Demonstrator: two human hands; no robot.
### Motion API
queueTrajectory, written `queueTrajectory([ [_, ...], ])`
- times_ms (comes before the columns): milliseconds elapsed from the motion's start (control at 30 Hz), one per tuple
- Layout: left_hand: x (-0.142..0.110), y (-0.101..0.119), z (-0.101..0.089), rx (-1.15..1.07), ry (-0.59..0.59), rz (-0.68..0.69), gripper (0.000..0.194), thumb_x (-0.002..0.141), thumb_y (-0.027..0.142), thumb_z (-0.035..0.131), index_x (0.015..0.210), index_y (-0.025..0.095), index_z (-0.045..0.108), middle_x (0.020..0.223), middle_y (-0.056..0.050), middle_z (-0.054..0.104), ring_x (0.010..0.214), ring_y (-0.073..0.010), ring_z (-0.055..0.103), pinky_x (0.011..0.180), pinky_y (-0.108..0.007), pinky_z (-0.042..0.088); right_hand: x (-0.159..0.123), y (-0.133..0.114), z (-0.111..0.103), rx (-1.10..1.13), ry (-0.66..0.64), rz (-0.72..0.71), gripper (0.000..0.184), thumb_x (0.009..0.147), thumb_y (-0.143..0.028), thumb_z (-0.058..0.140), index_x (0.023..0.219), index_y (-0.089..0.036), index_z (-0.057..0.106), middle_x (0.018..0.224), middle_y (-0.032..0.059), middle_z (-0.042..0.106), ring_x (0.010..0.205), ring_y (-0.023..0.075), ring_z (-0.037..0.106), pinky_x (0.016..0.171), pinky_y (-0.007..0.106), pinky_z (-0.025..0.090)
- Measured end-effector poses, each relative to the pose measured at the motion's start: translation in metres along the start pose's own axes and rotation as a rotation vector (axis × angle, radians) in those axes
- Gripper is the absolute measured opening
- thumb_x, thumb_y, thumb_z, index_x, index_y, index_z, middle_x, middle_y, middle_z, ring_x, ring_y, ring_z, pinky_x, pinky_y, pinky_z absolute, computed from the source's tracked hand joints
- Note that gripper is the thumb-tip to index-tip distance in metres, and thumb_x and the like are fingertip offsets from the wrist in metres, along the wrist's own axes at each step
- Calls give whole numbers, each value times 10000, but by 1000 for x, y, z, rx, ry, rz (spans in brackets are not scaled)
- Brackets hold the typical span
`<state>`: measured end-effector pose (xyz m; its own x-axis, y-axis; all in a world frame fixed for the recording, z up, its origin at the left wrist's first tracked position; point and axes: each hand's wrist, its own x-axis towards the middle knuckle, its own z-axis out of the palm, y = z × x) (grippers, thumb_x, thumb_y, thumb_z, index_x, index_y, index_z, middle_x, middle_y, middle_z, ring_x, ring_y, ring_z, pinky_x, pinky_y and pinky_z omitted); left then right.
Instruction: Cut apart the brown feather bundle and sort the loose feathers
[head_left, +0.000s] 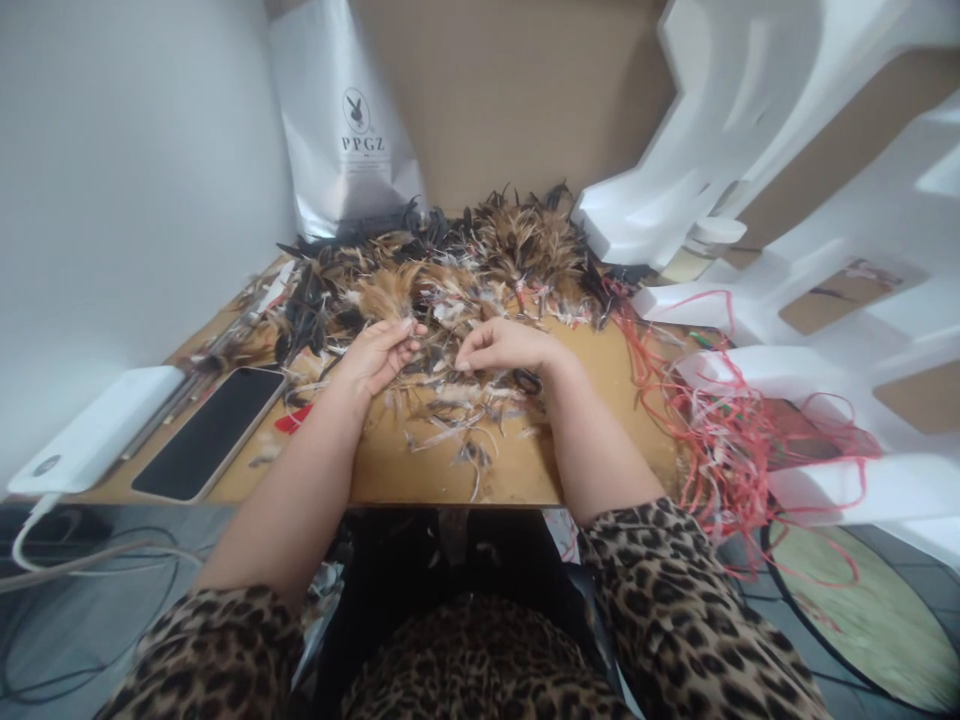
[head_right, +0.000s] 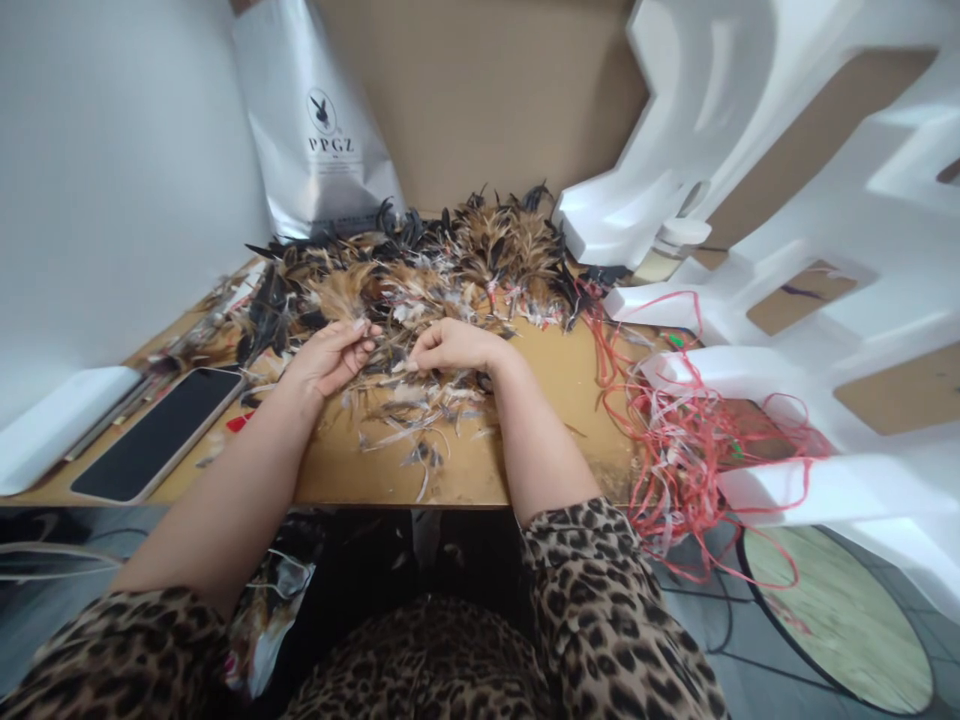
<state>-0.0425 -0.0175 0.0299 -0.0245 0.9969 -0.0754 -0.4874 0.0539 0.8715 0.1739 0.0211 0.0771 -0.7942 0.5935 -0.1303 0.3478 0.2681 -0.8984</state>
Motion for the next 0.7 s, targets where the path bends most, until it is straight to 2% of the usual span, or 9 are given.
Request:
queueTrajectory([
  [133, 0, 0, 1, 8, 5, 0, 62, 725, 132, 680, 745, 98, 632, 753, -45, 682, 520, -46, 578, 437, -121, 438, 12, 7, 6, -163, 241, -29, 136, 691, -182, 639, 789, -112, 703, 711, 15, 680, 617, 73, 563, 659, 207, 451],
  [233, 0, 1, 1, 8, 14, -11, 42, 734, 121, 665, 750, 99, 632, 742, -40, 681, 517, -48, 577, 437, -123, 442, 20, 13, 15, -367, 268, -26, 189, 690, -148, 614, 856, -129, 703, 742, 14, 678, 640, 86, 563, 659, 211, 434],
  [367, -1, 1, 1, 3, 13, -18, 33, 733, 106, 661, 745, 95, 632, 728, -43, 680, 510, -52, 579, 429, -123, 439, 27, 15, 32, -769, 279, -50, 326, 692, -173, 591, 1000, -216, 692, 864, 33, 662, 726, 133, 572, 668, 243, 406],
  [467, -1, 1, 1, -5, 14, -18, 23, 735, 97, 655, 737, 92, 633, 711, -42, 678, 501, -53, 578, 422, -122, 436, 32, 15, 43, -902, 327, -77, 276, 734, -201, 544, 959, -229, 701, 939, 68, 631, 807, 176, 579, 684, 274, 401],
  [567, -1, 1, 2, -2, 18, -22, 17, 740, 98, 651, 741, 91, 636, 707, -42, 679, 501, -53, 580, 423, -119, 438, 37, 16, 44, -721, 443, -136, 165, 751, -210, 540, 805, -184, 693, 844, 50, 622, 798, 158, 565, 711, 266, 405],
  [633, -2, 2, 3, 3, 17, -25, 27, 737, 103, 658, 746, 88, 637, 706, -43, 678, 499, -52, 579, 422, -119, 439, 39, 16, 38, -368, 564, -172, 99, 737, -211, 571, 757, -156, 651, 749, 18, 606, 714, 116, 540, 687, 239, 407],
  [700, -2, 1, 3, 6, 17, -28, 42, 730, 109, 669, 743, 87, 636, 700, -42, 676, 494, -51, 577, 421, -119, 438, 38, 14, 30, 97, 645, -152, 88, 733, -236, 594, 751, -150, 595, 637, -25, 556, 569, 73, 468, 574, 205, 378],
])
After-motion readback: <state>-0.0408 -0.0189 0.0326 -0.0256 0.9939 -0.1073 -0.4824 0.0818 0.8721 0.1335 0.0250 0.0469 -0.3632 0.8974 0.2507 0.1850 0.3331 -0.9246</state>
